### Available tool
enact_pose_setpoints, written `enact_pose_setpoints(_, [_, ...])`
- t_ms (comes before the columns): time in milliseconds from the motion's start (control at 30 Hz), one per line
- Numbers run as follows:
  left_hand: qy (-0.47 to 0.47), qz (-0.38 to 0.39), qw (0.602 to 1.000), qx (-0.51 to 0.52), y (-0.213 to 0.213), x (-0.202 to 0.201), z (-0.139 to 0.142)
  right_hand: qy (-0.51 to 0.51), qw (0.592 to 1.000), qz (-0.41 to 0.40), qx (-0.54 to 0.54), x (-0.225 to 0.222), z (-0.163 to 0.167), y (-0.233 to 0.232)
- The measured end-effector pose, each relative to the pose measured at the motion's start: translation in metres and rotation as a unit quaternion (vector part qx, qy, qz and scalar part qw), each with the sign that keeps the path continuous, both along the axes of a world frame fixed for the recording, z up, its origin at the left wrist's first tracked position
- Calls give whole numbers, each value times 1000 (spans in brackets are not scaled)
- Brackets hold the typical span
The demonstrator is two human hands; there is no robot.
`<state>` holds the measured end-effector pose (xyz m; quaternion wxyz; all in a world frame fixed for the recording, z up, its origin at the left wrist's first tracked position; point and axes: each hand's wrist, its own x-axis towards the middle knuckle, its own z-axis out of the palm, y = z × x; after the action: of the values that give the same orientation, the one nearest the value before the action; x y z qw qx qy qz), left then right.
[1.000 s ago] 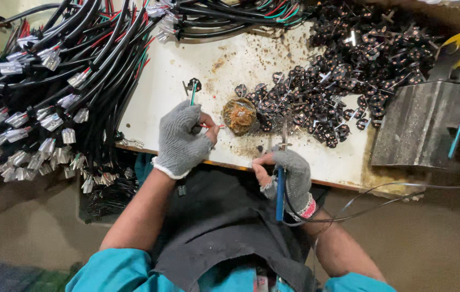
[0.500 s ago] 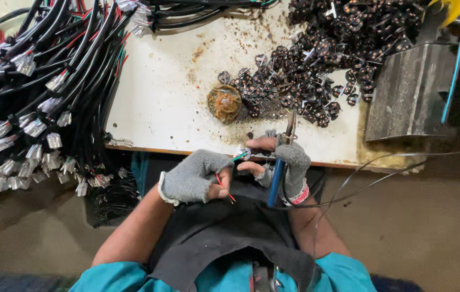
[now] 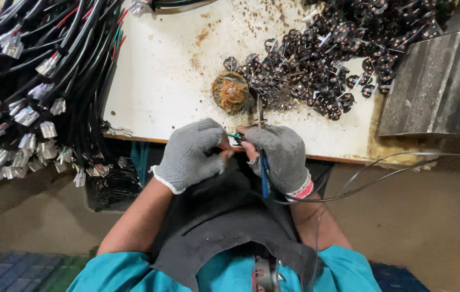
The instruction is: The person solders wire leads onto small electrical components at a workbench. They hold a component in one hand and a soldering iron in the other, touch the iron to the wire joint, dip the joint in flux, and place finished assemblies with a pile of completed parts.
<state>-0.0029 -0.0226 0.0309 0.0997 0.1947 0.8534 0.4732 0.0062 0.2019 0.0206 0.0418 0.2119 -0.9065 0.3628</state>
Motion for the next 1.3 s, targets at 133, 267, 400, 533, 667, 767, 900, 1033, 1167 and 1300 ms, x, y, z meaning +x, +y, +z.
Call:
enact_pose_setpoints(133, [25, 84, 996, 31, 9, -3, -20, 32, 999, -7, -1, -4, -10, 0])
enact_pose_setpoints(267, [32, 106, 994, -5, 11, -6, -29, 13, 1000, 16, 4, -9, -12, 4])
enact_pose_setpoints(400, [70, 106, 992, -26, 13, -7, -34, 8, 999, 13, 35, -12, -14, 3])
enact_pose_setpoints(533, [70, 111, 991, -30, 15, -8, -36, 22, 999, 16, 35, -12, -18, 2])
enact_pose_setpoints(667, [62, 105, 992, -31, 15, -8, -36, 31, 999, 20, 33, -13, -20, 4])
enact_pose_setpoints(767, [55, 110, 992, -40, 16, -7, -35, 32, 999, 19, 32, -12, -20, 4])
enact_pose_setpoints(900, [76, 107, 989, -68, 17, -5, -36, 37, 998, 12, 40, -10, -19, 3])
enact_pose_setpoints(1033, [80, 108, 989, -69, 17, -3, -37, 42, 998, 12, 51, -8, -18, 2])
enact_pose_setpoints(1167, [77, 110, 989, -64, 16, 0, -35, 50, 998, 14, 45, -6, -16, 2])
enact_pose_setpoints(1300, [85, 109, 988, -64, 15, 0, -32, 67, 997, 27, 26, -4, -14, 2])
